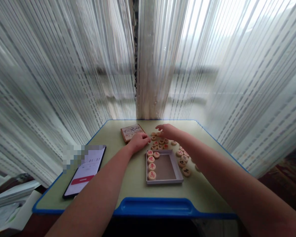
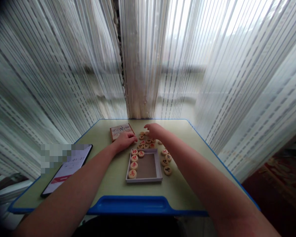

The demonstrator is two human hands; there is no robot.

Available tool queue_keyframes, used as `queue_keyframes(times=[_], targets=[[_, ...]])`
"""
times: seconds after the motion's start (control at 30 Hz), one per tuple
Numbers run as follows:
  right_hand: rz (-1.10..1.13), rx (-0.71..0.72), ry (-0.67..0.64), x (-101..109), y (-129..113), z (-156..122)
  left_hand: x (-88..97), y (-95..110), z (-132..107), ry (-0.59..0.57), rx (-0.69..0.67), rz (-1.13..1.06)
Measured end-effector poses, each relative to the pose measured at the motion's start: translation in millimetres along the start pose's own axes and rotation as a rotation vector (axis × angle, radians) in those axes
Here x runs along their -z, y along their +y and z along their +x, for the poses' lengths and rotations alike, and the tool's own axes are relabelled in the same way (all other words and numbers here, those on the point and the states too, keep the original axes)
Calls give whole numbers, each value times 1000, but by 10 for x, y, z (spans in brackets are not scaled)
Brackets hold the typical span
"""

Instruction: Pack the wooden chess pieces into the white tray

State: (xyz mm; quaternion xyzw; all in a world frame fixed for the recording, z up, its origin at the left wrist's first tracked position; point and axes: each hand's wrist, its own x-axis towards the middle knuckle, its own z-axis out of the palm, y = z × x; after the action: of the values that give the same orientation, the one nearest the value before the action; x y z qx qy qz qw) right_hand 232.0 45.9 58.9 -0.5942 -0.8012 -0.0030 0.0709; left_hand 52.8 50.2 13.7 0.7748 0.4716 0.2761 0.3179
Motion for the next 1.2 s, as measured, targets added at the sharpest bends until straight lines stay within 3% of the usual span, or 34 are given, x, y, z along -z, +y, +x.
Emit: queue_keyframes(times=[0.07, 0.23, 0.43, 0.53, 0.73, 1.0, 1.2], targets=[[-68, 7, -77, 19, -18, 92, 17, -28, 20, -67, 55, -52], [-36, 57, -120, 60, 27, 133, 68, -42, 64, -201, 121, -106], [100, 129, -268, 93, 93, 129, 98, 11, 39, -216, 145, -102], [107, 93, -234, 39, 81, 156, 108, 12, 30, -219, 128, -108], [76, 154, 4, -107, -29, 172, 101, 0, 28, -203, 116, -76], [41, 89, -66, -85, -67, 176, 110, 83, -10, -207, 198, -38], [266, 47, -108, -5, 83, 155, 97, 68, 1, -200, 200, -44]])
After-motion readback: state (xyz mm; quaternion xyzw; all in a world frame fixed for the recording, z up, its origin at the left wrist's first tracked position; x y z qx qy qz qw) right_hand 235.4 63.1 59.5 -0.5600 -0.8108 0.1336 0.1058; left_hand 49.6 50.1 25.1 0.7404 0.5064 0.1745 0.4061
